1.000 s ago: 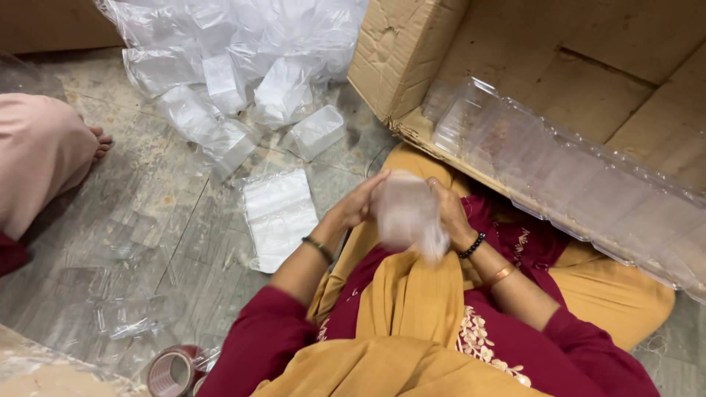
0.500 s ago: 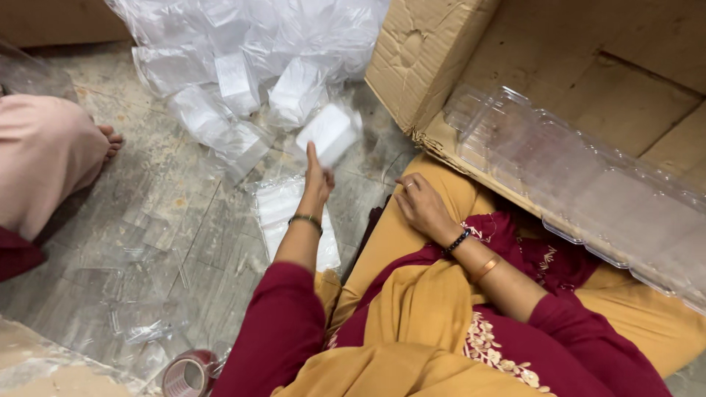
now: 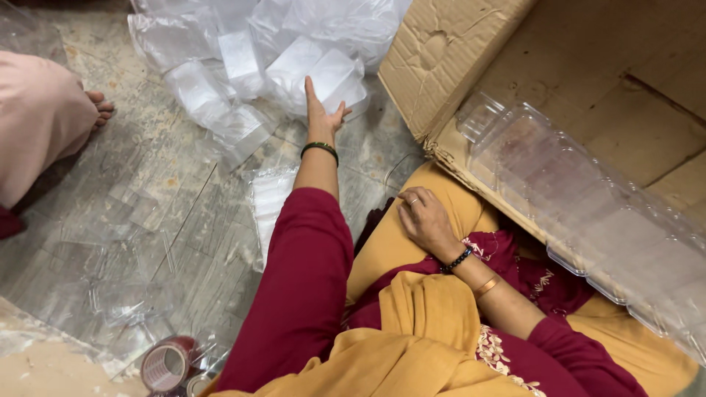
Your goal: The person sits on the floor and packs clear plastic containers for storage. They wrap containers in thin plastic bags one at a time and place the wrapped containers into a large cardboard box, arranging them in rows.
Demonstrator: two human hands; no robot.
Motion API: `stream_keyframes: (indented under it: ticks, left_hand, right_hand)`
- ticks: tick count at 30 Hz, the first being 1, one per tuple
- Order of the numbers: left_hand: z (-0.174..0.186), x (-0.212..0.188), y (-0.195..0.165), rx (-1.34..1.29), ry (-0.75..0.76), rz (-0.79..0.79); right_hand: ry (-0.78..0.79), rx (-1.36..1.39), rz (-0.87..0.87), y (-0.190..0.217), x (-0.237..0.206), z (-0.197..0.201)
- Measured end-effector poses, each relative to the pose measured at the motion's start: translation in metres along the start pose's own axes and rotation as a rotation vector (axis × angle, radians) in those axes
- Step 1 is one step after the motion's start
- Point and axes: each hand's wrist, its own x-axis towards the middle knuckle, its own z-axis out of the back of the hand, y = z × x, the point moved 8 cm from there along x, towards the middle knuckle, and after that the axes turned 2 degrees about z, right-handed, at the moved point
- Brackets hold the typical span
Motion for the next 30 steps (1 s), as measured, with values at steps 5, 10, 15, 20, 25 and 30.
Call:
stream_keyframes:
  ticks: [5, 10, 15, 20, 25, 30]
  left_hand:
    - [0.049, -0.021, 0.005, 0.409, 0.042, -0.072]
    - [0.176, -0.135, -0.091, 1.364, -0.39, -0.954]
    - [0.292, -0.192, -0.101, 1.685, -0.9, -0.513]
    - [0.269, -0.168, -0.062, 1.515, -0.533, -0.515]
    - [0.188, -0.169, -0.052, 1.383, 0.04, -0.628]
    - [0.104, -0.235, -0.049, 1.16, 0.229, -0.469]
  right_hand:
    - [-0.03, 0.014, 0.038, 0.003, 0.0, 0.005]
    - [-0.016, 0.028, 0.07, 0.006, -0.002, 0.006]
    - [-0.037, 0.025, 0.1, 0.006, -0.005, 0.003]
    - [-0.027, 0.028, 0.119, 0.001, -0.011, 0.002]
    - [0.003, 0.062, 0.142, 0.011, -0.012, 0.017]
    - [0.022, 0.219, 0.02, 0.055, 0.001, 0.054]
